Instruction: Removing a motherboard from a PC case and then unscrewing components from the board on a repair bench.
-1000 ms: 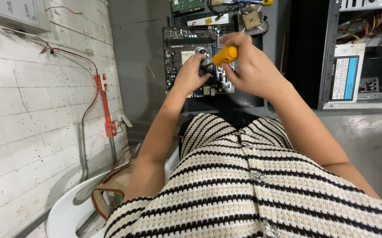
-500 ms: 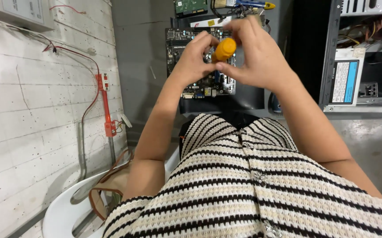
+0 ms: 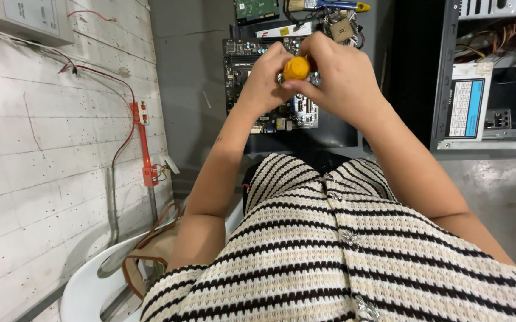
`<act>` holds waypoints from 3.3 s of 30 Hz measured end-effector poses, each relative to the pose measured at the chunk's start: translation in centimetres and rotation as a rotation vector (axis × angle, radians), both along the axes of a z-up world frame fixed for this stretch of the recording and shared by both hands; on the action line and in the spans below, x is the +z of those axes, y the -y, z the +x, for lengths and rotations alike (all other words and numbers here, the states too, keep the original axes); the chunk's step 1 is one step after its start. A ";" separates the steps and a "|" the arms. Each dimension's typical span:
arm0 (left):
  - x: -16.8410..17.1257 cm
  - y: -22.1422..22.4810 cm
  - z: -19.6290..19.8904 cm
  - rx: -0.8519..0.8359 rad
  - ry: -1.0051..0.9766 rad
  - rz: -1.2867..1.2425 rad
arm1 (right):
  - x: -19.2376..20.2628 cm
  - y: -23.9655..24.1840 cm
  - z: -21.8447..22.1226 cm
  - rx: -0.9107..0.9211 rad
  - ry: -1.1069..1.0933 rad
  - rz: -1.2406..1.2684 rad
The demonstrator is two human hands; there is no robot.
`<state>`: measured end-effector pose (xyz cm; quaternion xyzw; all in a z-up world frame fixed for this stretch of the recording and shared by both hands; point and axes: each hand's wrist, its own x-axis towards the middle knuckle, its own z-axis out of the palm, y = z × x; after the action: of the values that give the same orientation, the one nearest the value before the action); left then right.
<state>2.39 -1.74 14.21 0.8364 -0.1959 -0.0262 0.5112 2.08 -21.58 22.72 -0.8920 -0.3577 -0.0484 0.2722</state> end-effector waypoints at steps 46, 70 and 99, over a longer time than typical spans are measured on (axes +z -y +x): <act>-15.8 3.8 2.6 -0.358 -0.244 1.422 | -4.2 17.3 -3.6 -0.409 -0.047 0.619; -14.4 4.0 3.9 -0.133 -0.566 1.215 | -7.0 16.3 -4.4 -0.394 0.016 0.668; -15.4 -1.9 -4.3 0.289 -0.087 0.600 | -7.1 1.8 -3.9 -0.169 -0.162 0.668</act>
<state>-1.89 0.20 -1.21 0.9669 -0.0371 -0.0456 0.2485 -1.82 -23.40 15.66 -0.7812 -0.2243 -0.1142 0.5714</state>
